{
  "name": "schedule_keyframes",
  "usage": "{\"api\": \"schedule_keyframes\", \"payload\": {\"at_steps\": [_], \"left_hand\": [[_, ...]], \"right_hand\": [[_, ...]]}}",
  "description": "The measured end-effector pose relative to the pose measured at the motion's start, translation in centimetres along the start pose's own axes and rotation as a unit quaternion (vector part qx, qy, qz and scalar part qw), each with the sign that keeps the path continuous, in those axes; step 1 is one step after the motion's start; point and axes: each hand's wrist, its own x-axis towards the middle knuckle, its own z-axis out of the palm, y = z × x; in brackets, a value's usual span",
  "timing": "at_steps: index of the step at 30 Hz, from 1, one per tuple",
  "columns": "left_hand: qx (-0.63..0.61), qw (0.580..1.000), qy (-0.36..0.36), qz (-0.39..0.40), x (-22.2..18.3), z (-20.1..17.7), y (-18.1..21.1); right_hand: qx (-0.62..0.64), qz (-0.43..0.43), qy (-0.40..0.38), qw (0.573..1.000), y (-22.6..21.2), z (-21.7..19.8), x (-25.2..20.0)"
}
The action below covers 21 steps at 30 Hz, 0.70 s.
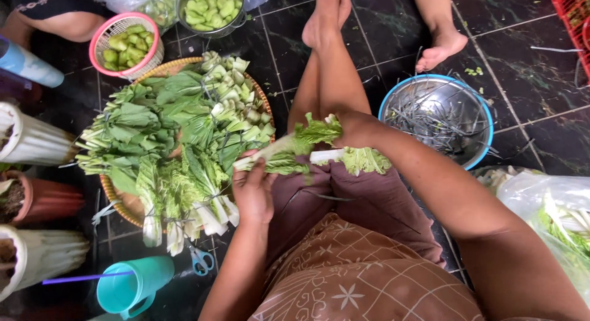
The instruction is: Sorting leafy green vegetables, tying them into bundles with thin strips, and placing them into a plastic bag while sitting on the floor.
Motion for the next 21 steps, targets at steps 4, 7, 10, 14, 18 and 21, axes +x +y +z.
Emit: {"api": "schedule_keyframes", "payload": {"at_steps": [4,7,10,14,18,21], "left_hand": [[-0.013,0.995,-0.016,0.097,-0.3,-1.4,1.0],[0.055,0.974,-0.061,0.209,-2.6,0.1,2.3],[0.16,0.913,-0.111,0.358,-5.2,2.2,3.2],[0.296,0.778,-0.148,0.533,-5.5,2.7,1.8],[0.344,0.724,-0.222,0.556,-6.3,3.3,0.6],[0.35,0.752,-0.282,0.482,-6.7,2.1,-0.3]], "right_hand": [[-0.088,0.035,0.007,0.996,1.5,2.8,2.6],[-0.156,0.041,0.045,0.986,-0.6,2.4,0.8],[0.027,-0.013,0.11,0.993,-5.6,1.9,-4.8],[0.433,-0.078,0.088,0.894,-8.3,4.4,-9.5],[0.68,0.003,0.027,0.733,-7.4,9.4,-7.8],[0.738,0.016,0.036,0.673,-5.7,11.8,-6.1]]}}
